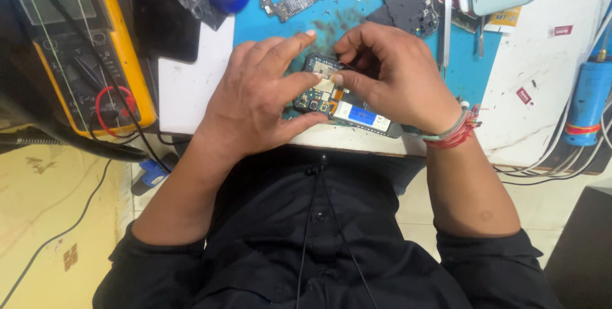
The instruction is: The person disassembles a smartphone by prying open the back cover and removing the internal components. They use a metal pry tool and a screwdriver to separate the back panel and detach the motherboard from the battery and frame. The person then inspects the motherboard and places it on the workbench.
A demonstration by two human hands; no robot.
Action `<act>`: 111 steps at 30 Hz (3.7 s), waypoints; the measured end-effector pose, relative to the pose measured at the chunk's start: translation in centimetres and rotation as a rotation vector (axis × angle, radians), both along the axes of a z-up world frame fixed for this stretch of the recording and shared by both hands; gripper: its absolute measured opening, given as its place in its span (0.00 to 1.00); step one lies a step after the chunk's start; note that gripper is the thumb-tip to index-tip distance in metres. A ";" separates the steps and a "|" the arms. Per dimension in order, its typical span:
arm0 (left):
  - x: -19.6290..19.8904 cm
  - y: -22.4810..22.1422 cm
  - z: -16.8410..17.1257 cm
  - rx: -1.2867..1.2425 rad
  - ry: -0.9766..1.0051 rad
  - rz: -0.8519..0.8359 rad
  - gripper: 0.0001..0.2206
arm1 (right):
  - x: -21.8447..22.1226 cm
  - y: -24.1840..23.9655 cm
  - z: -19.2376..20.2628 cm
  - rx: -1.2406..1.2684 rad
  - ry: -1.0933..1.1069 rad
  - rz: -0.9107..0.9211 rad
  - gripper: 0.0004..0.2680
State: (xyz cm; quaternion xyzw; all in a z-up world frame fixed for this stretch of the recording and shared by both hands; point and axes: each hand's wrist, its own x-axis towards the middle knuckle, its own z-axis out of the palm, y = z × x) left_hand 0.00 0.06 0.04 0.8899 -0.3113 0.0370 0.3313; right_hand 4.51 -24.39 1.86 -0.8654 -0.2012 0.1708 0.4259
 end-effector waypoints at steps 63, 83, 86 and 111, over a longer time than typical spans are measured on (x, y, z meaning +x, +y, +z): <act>-1.4 -0.5 -0.5 0.126 -0.158 0.082 0.21 | -25.8 -26.8 -16.7 0.226 -0.387 -1.547 0.05; -7.3 -23.7 -1.6 -0.526 0.953 -0.716 0.38 | -20.9 -14.7 4.0 1.089 0.154 -1.394 0.11; -8.0 -25.5 -2.0 -0.535 1.039 -0.752 0.27 | -20.5 -16.9 3.9 1.117 0.100 -1.285 0.05; -8.8 -13.8 6.9 -0.458 0.231 -0.768 0.05 | -17.7 -12.1 4.1 0.532 0.689 -0.461 0.15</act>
